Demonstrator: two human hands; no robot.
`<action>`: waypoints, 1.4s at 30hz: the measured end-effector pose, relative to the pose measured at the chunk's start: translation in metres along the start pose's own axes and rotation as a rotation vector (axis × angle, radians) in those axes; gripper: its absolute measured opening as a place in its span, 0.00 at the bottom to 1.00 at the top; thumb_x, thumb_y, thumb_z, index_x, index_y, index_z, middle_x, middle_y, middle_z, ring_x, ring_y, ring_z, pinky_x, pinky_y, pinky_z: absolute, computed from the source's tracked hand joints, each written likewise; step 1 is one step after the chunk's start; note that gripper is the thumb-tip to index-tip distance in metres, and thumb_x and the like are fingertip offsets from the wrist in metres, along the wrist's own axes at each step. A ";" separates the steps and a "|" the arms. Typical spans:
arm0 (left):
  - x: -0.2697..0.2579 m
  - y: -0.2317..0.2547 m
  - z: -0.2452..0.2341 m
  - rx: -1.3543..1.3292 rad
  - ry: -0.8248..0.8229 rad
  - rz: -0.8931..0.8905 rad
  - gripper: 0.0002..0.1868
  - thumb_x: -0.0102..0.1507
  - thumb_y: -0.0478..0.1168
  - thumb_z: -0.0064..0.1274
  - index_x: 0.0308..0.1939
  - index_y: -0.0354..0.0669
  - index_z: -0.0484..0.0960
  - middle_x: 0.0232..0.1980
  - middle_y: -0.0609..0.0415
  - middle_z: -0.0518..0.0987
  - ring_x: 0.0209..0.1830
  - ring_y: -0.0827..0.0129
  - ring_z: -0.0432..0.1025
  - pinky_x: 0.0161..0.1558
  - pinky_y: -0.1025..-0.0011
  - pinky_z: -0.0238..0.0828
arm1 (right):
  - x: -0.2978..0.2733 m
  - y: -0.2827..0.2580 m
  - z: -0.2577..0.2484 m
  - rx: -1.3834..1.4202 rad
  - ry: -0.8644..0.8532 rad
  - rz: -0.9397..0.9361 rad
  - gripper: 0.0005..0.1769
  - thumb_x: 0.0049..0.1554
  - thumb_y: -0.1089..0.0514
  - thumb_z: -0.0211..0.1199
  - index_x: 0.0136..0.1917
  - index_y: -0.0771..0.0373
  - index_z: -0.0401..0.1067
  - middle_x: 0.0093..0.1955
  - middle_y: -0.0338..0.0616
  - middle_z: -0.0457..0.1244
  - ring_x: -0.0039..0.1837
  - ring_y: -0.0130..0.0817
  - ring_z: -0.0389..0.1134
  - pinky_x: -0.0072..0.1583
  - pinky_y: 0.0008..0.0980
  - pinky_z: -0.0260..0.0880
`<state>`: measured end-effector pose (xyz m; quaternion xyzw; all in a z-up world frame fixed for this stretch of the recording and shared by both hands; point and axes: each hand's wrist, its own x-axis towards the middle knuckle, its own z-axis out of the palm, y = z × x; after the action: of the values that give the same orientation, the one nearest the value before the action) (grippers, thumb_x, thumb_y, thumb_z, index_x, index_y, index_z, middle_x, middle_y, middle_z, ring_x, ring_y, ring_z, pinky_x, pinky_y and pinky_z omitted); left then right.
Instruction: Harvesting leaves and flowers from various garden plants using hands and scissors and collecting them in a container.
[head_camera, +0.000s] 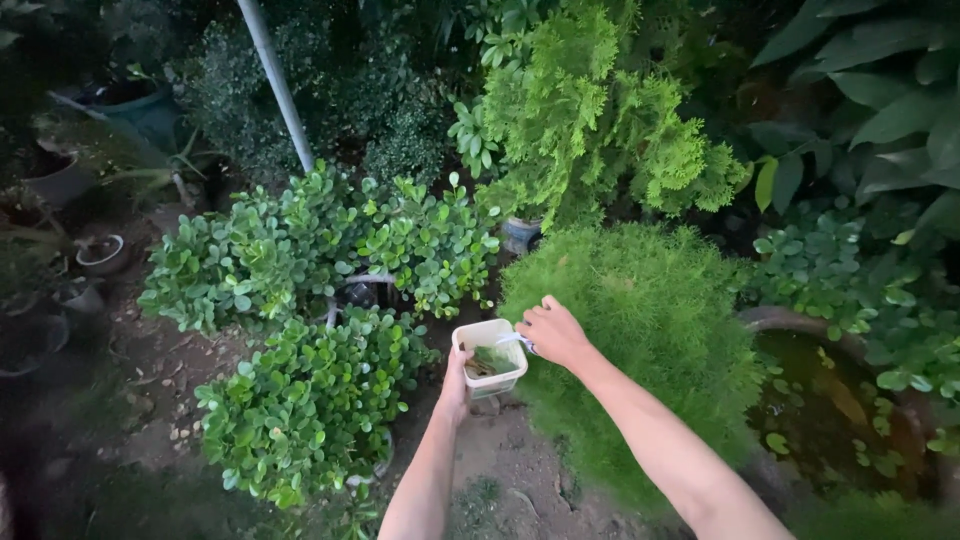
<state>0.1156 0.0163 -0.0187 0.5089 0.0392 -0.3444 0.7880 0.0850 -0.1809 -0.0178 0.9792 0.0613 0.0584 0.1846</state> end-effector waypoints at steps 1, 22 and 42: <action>0.004 -0.002 -0.002 -0.002 0.004 0.000 0.35 0.53 0.47 0.46 0.66 0.64 0.57 0.70 0.48 0.52 0.68 0.52 0.51 0.63 0.57 0.52 | 0.000 -0.001 -0.005 0.001 -0.001 -0.004 0.09 0.46 0.54 0.61 0.43 0.51 0.68 0.42 0.39 0.64 0.47 0.32 0.63 0.54 0.34 0.50; 0.039 -0.021 -0.034 -0.133 0.022 0.000 0.35 0.52 0.47 0.51 0.64 0.63 0.63 0.63 0.46 0.61 0.54 0.56 0.65 0.49 0.62 0.69 | 0.001 -0.020 -0.029 0.213 -0.178 0.101 0.15 0.52 0.54 0.56 0.54 0.47 0.66 0.49 0.39 0.62 0.53 0.29 0.60 0.55 0.29 0.53; 0.012 -0.007 -0.042 -0.163 0.032 0.018 0.28 0.53 0.49 0.51 0.59 0.63 0.68 0.53 0.49 0.70 0.42 0.62 0.71 0.40 0.65 0.74 | 0.004 -0.039 -0.002 0.199 0.075 0.099 0.19 0.46 0.53 0.62 0.52 0.48 0.67 0.44 0.38 0.60 0.49 0.32 0.59 0.53 0.32 0.54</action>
<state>0.1330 0.0434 -0.0497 0.4488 0.0753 -0.3247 0.8291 0.0847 -0.1439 -0.0301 0.9916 0.0253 0.0977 0.0808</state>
